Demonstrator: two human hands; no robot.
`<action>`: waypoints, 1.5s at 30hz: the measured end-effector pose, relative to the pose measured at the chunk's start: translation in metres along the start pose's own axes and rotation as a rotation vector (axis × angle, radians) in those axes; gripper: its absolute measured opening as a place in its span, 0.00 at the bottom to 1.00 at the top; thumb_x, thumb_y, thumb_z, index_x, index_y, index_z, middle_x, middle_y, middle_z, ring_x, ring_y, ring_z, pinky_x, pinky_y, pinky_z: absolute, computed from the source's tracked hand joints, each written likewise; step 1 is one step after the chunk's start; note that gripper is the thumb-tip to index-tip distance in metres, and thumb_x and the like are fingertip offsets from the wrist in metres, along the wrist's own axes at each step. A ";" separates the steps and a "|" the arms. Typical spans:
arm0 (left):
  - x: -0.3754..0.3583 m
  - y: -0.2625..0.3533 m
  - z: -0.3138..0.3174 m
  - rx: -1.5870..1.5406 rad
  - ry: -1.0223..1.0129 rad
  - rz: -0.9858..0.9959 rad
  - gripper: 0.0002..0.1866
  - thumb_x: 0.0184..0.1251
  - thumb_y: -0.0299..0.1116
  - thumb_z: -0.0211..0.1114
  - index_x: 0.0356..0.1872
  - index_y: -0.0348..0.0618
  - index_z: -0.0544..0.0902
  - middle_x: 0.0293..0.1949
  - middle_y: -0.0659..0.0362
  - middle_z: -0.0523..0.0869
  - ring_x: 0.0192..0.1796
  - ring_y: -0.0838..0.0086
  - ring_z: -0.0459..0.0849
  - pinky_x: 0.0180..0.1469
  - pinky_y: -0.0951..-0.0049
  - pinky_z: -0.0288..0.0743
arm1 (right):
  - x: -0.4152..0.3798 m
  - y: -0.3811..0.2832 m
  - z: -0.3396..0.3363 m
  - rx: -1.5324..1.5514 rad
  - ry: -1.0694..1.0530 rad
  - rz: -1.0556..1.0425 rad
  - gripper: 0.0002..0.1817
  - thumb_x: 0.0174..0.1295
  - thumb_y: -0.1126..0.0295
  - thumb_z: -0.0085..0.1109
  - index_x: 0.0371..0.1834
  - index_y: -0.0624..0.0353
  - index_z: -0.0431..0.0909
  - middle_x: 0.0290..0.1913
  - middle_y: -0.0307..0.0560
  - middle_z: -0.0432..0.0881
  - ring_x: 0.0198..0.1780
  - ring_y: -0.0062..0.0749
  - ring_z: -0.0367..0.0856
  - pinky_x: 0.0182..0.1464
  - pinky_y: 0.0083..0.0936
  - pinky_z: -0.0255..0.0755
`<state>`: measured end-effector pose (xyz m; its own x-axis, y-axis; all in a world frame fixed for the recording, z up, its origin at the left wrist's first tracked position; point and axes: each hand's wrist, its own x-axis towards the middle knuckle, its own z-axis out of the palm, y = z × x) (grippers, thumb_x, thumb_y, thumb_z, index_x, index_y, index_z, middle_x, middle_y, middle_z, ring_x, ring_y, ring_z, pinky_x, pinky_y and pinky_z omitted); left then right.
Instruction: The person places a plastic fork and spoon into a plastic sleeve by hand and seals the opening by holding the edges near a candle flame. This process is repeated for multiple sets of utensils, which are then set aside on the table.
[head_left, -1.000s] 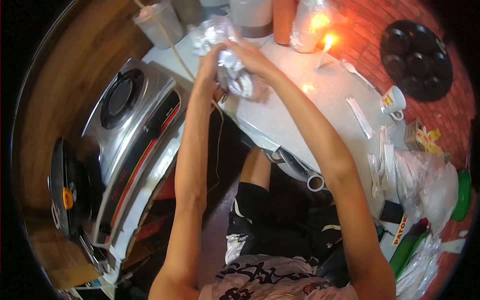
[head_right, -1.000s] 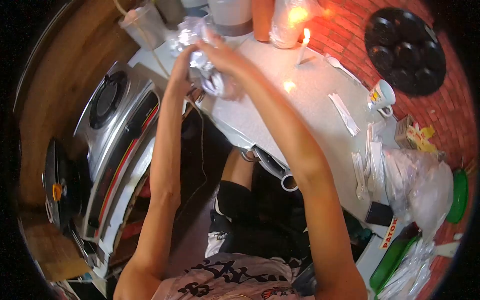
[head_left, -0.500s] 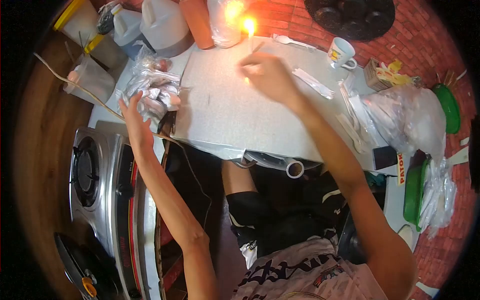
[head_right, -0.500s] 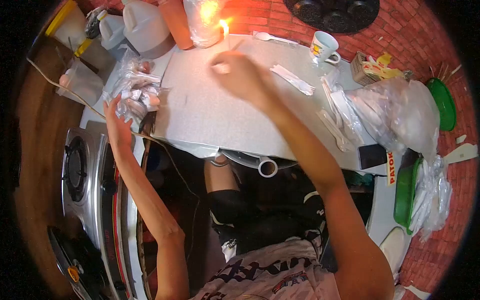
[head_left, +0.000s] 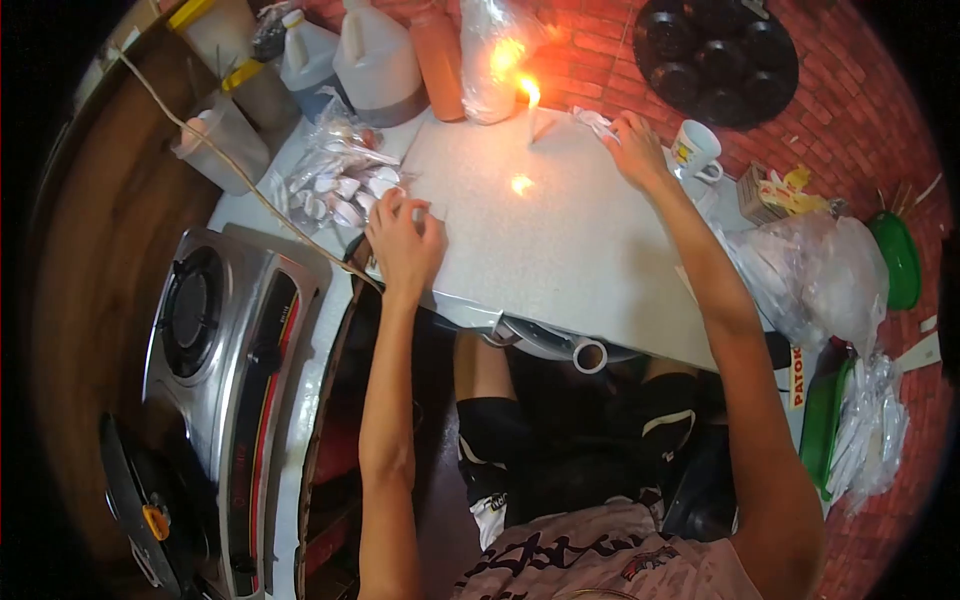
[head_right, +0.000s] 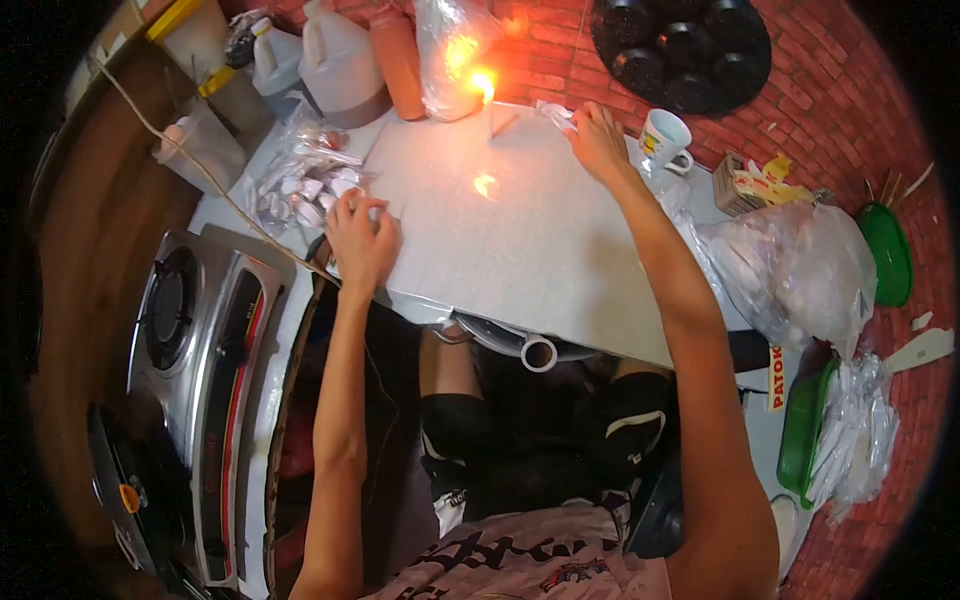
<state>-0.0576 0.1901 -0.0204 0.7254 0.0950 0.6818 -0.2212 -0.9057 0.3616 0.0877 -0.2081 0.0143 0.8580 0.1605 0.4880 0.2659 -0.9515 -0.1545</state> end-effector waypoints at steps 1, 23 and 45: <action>0.001 0.000 0.002 -0.051 0.037 -0.011 0.07 0.63 0.32 0.65 0.38 0.43 0.86 0.59 0.48 0.80 0.63 0.50 0.75 0.66 0.51 0.67 | 0.010 0.004 0.008 -0.031 0.008 -0.073 0.15 0.70 0.59 0.61 0.52 0.57 0.80 0.59 0.54 0.80 0.62 0.52 0.77 0.63 0.54 0.68; -0.018 0.092 -0.016 -0.657 -0.297 0.058 0.25 0.59 0.40 0.72 0.58 0.47 0.83 0.58 0.50 0.82 0.57 0.53 0.80 0.64 0.55 0.73 | -0.079 -0.077 -0.049 1.181 -0.438 0.433 0.16 0.71 0.64 0.66 0.54 0.65 0.80 0.40 0.52 0.89 0.35 0.27 0.88 0.38 0.23 0.83; 0.074 -0.054 -0.064 -0.291 -0.051 -0.120 0.17 0.65 0.35 0.72 0.54 0.45 0.86 0.49 0.50 0.89 0.52 0.60 0.87 0.55 0.62 0.78 | -0.211 -0.063 -0.080 0.736 0.126 0.355 0.20 0.65 0.64 0.68 0.56 0.64 0.81 0.45 0.56 0.88 0.47 0.48 0.88 0.53 0.39 0.78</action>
<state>-0.0340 0.2724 0.0513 0.7877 0.1665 0.5931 -0.3037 -0.7327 0.6090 -0.1457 -0.2025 -0.0106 0.9010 -0.1898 0.3901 0.2458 -0.5178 -0.8194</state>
